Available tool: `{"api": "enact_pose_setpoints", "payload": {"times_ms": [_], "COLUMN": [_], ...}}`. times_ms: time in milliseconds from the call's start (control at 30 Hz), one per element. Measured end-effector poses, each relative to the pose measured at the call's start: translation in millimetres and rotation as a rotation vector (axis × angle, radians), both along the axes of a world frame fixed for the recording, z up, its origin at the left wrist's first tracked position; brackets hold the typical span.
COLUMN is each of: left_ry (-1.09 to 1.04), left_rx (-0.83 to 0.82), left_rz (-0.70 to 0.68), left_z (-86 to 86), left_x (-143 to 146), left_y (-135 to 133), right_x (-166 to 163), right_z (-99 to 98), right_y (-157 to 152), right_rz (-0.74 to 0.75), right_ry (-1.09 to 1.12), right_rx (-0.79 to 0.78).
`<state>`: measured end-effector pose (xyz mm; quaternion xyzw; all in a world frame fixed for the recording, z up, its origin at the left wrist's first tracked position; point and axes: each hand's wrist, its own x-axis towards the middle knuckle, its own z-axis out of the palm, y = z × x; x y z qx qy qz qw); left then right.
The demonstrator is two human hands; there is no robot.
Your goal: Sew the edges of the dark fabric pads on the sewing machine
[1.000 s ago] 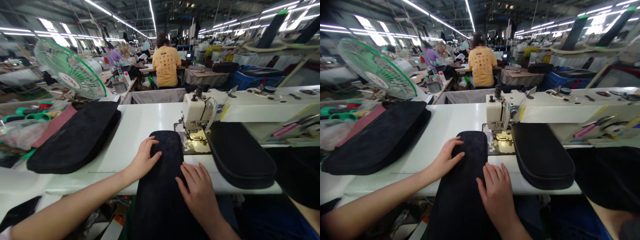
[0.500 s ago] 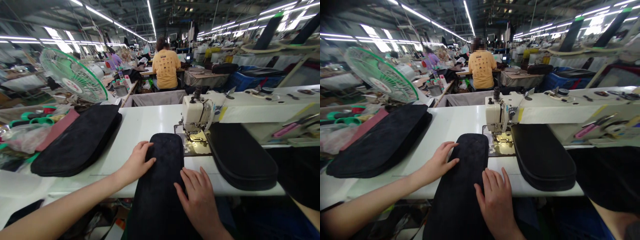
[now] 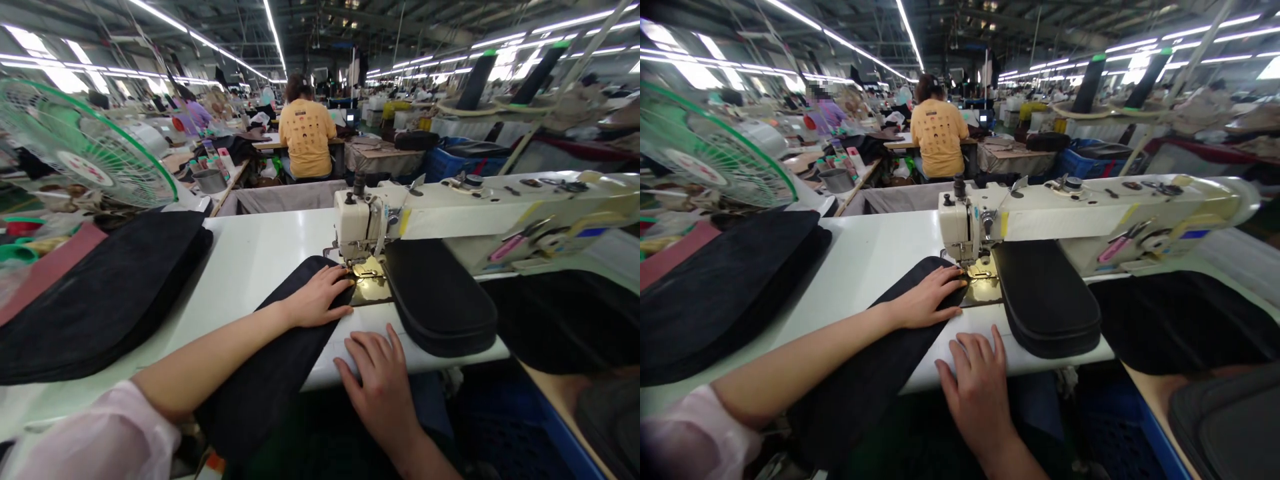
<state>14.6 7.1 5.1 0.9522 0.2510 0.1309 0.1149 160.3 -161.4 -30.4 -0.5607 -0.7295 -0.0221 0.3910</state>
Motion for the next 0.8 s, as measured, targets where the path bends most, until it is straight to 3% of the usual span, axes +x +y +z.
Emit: {"api": "enact_pose_setpoints", "payload": {"times_ms": [233,600,800], "left_ry": [0.0,-0.058,-0.089], "left_rx": [0.02,-0.019,-0.093], "left_rz": [-0.08,-0.096,-0.175], "left_z": [5.4,5.6,7.9], "left_x": [-7,-8,-12], "left_y": [13,20,23], "right_x": [26,27,28], "right_z": [-7.8,-11.6,-12.9], "right_y": [15,22,22], "right_rz": [-0.035,-0.029,-0.031], "right_ry": [-0.067,-0.068,-0.065], "right_rx": [0.011,0.047,0.039]}}
